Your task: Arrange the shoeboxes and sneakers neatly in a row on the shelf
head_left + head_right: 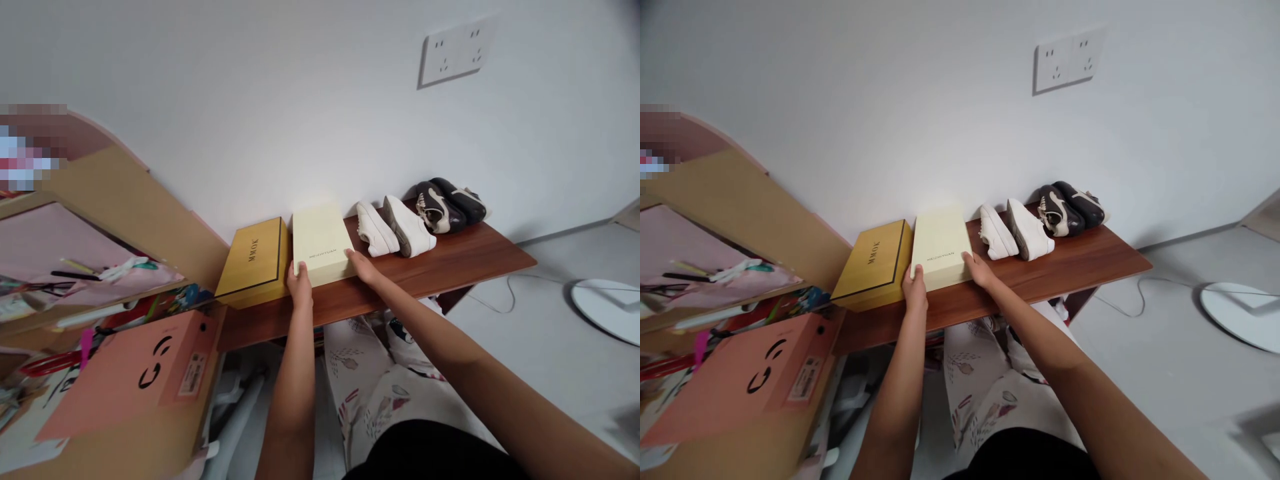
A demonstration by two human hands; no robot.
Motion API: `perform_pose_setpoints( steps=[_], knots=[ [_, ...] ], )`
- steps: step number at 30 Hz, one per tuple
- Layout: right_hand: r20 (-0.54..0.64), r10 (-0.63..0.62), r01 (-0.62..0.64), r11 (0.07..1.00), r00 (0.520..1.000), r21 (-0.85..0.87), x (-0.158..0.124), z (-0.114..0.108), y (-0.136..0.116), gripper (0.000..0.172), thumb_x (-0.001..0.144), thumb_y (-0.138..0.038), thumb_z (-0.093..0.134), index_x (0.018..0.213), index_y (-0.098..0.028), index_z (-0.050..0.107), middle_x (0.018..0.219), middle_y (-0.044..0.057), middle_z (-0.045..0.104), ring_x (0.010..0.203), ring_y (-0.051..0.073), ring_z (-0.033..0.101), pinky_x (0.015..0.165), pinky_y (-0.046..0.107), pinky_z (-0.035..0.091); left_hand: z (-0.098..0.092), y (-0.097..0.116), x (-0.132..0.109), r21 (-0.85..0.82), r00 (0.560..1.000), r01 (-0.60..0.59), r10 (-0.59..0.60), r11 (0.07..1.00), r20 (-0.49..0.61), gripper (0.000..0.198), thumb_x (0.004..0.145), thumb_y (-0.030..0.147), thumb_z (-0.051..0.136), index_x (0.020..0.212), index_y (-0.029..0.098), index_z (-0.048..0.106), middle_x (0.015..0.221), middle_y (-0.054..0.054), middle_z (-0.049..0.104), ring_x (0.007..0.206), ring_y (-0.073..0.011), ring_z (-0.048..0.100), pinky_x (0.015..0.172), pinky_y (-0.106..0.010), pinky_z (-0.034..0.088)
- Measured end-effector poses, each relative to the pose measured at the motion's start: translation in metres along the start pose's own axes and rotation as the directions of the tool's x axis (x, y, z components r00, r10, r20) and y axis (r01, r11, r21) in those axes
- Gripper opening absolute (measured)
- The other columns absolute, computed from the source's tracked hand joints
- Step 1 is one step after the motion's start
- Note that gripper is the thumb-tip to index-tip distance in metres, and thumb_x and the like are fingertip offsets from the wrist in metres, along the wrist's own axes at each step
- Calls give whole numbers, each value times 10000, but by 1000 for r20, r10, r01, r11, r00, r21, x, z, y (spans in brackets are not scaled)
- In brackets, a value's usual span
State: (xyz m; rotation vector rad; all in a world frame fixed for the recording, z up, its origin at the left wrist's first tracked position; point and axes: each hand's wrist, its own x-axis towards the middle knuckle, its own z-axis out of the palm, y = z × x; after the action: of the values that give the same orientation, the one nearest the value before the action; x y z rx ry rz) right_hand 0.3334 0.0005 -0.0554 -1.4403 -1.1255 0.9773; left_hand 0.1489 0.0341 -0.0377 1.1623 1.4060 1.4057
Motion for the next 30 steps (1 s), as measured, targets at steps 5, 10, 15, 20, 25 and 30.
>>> perform_pose_setpoints(
  steps=[5, 10, 15, 20, 25, 30],
  knots=[
    [-103, -75, 78, 997, 992, 26, -25, -34, -10, 628, 837, -674, 555, 1236, -197, 635, 1314, 110, 639, 1261, 260, 553, 1106, 427, 378, 2, 2, -31, 292, 956, -226, 270, 929, -119, 613, 954, 443, 520, 1444, 91, 417, 1491, -244, 420, 1422, -293, 380, 1188, -425, 277],
    [-435, -253, 285, 958, 864, 9, -52, -123, 1, 502, 811, -639, 608, 1015, -185, 672, 1024, 84, 716, 987, 229, 653, 945, 394, 494, 28, 0, -101, 329, 780, -603, 624, 727, 51, 616, 965, 421, 503, 1503, 177, 328, 1544, -200, 332, 1475, -277, 273, 1205, -458, 239],
    [-677, -181, 135, 983, 713, -121, -51, -196, 35, 574, 768, -626, 652, 1088, -152, 607, 1080, 112, 656, 976, 223, 632, 906, 388, 509, 77, -4, -128, 167, 727, -642, 524, 748, 444, 554, 970, 388, 490, 1484, 226, 359, 1485, -158, 442, 1392, -256, 420, 1141, -452, 370],
    [-478, -128, 33, 979, 869, -203, -34, -210, 60, 762, 664, -627, 738, 1238, -158, 562, 1194, 135, 632, 1075, 259, 611, 961, 400, 487, 136, -10, -104, 210, 830, -417, 276, 884, 484, 687, 902, 374, 593, 1501, 187, 313, 1544, -175, 368, 1430, -293, 362, 1156, -464, 335],
    [-254, -58, 2, 977, 965, -214, -13, -214, 55, 698, 611, -599, 784, 1121, -166, 583, 981, 79, 690, 899, 234, 637, 846, 379, 522, 184, -14, -76, 279, 933, -154, 47, 948, 358, 888, 733, 334, 786, 1454, 70, 340, 1495, -275, 393, 1421, -360, 357, 1145, -467, 321],
    [64, -92, 99, 988, 994, -120, 13, -230, 37, 617, 605, -554, 808, 1022, -163, 575, 897, 48, 692, 812, 202, 629, 761, 344, 528, 197, -9, -67, 286, 934, -94, -15, 953, 356, 673, 681, 311, 828, 1236, 100, 510, 1220, -195, 629, 1188, -313, 584, 982, -408, 457]
  ],
)
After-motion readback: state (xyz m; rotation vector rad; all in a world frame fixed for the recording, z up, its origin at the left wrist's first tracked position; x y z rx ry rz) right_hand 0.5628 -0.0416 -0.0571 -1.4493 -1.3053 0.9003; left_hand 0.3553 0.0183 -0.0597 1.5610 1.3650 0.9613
